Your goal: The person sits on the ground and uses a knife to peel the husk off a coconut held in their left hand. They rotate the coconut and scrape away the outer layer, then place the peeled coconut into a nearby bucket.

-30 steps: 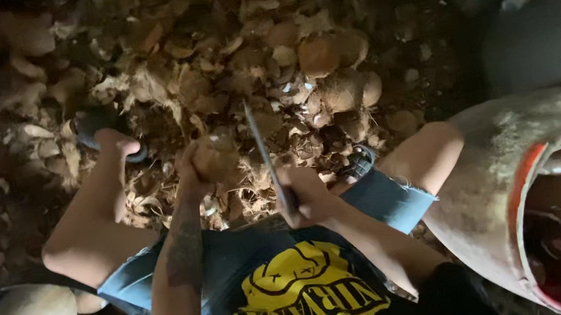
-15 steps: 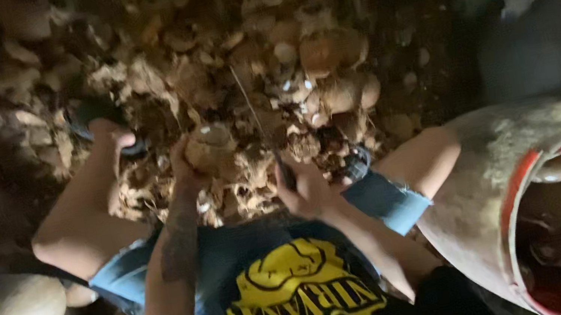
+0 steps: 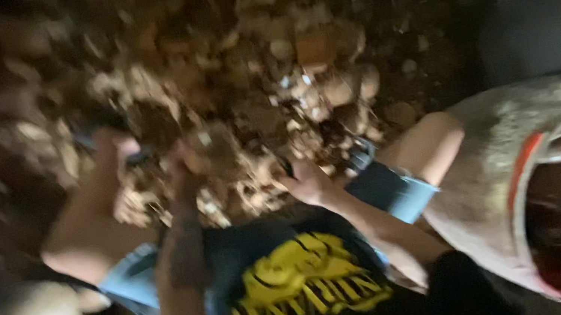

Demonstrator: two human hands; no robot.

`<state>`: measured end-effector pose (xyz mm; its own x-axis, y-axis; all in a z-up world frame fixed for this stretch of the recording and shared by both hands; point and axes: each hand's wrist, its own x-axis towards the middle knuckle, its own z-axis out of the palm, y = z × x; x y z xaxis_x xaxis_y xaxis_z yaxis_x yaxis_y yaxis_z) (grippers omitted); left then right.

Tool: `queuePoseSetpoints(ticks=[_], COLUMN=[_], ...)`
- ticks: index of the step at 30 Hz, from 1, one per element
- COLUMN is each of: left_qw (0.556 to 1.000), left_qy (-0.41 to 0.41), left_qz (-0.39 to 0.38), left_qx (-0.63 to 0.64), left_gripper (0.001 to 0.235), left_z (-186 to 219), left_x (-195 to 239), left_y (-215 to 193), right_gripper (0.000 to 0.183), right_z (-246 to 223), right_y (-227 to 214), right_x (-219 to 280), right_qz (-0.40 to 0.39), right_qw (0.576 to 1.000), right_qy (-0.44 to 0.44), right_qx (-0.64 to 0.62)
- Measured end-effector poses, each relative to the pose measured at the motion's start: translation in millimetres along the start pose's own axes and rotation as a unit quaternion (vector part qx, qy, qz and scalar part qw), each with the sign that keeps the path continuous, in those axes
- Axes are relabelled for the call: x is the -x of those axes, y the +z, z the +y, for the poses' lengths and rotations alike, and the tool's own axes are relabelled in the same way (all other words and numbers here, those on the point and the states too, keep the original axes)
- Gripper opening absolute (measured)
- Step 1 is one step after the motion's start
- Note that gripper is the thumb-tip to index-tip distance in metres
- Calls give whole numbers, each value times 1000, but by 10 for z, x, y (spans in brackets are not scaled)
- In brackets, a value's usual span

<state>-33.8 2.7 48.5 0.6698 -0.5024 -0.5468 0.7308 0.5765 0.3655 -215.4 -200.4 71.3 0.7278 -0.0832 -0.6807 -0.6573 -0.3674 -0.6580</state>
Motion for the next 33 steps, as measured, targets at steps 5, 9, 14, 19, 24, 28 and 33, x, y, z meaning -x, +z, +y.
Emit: queuePoseSetpoints(ticks=[5, 9, 14, 19, 24, 28, 33], left_qw=[977, 974, 997, 998, 991, 995, 974], left_qy=[-57, -77, -65, -31, -34, -1, 67], left_qz=[199, 192, 36, -30, -120, -25, -182], left_qx=[-51, -89, -37, 35, 53, 95, 118], left_gripper=[48, 38, 27, 24, 51, 22, 24], left_z=[-158, -239, -345, -240, -242, -183, -121], left_x=[-463, -446, -406, -288, -320, -111, -89], left_y=[-498, -656, -696, -464, -514, -124, -109], right_gripper=[30, 31, 31, 24, 31, 26, 64], right_z=[-241, 52, 354, -184, -150, -230, 17], right_y=[87, 208, 257, 181, 327, 335, 408], right_x=[115, -145, -318, 114, 212, 84, -187], right_qz=[158, 210, -27, 71, 175, 16, -45], right_qw=[872, 860, 998, 993, 912, 985, 993], right_qy=[-461, -400, -34, -87, -336, -97, 104], right_qx=[-45, 238, 37, 25, -157, -144, 29])
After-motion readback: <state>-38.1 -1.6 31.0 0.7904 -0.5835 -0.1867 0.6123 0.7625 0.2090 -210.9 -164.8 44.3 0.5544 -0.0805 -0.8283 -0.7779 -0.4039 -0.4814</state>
